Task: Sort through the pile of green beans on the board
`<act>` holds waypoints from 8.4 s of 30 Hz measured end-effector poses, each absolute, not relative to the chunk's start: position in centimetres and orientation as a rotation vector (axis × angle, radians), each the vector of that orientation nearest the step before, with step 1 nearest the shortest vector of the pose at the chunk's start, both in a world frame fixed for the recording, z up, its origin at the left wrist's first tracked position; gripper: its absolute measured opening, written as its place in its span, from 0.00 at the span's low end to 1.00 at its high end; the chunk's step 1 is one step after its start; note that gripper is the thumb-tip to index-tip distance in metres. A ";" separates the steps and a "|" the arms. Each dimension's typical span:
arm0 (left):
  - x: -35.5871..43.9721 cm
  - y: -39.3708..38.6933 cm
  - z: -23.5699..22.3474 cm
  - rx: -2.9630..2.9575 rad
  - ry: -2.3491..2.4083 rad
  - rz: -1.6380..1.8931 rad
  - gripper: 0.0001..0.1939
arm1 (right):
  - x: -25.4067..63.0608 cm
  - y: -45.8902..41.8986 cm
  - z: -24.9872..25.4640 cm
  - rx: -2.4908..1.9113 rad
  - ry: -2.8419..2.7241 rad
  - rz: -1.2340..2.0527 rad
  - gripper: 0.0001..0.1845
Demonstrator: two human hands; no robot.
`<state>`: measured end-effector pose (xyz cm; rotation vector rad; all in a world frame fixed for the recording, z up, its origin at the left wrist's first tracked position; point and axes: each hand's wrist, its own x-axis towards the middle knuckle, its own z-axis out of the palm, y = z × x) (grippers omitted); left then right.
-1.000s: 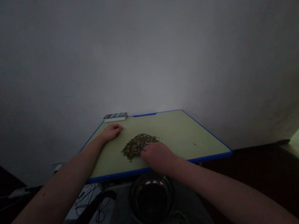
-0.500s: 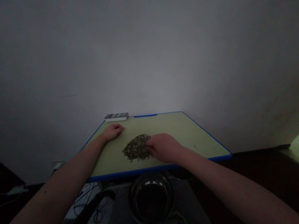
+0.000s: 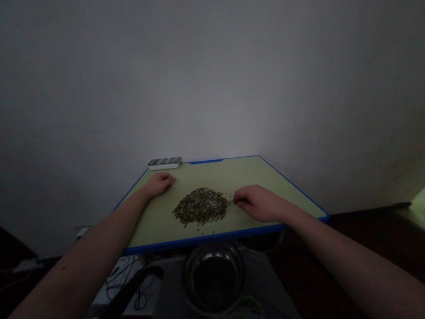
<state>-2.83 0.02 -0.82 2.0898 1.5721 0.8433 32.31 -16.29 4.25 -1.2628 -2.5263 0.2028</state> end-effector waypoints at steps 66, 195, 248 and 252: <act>-3.0 0.1 -1.0 2.097 1.562 0.842 0.18 | 27.8 -16.3 2.3 -1.223 -2.481 0.340 0.10; -3.1 0.4 -1.2 2.142 1.540 0.835 0.18 | 16.0 -13.0 5.0 -0.647 -2.873 0.560 0.14; -3.0 0.2 -0.9 2.150 1.572 0.800 0.19 | 33.4 -11.2 -0.5 -1.210 -1.440 1.137 0.16; -3.0 0.2 -0.8 2.146 1.563 0.781 0.19 | 34.0 -11.3 -0.6 -1.244 -1.420 1.097 0.20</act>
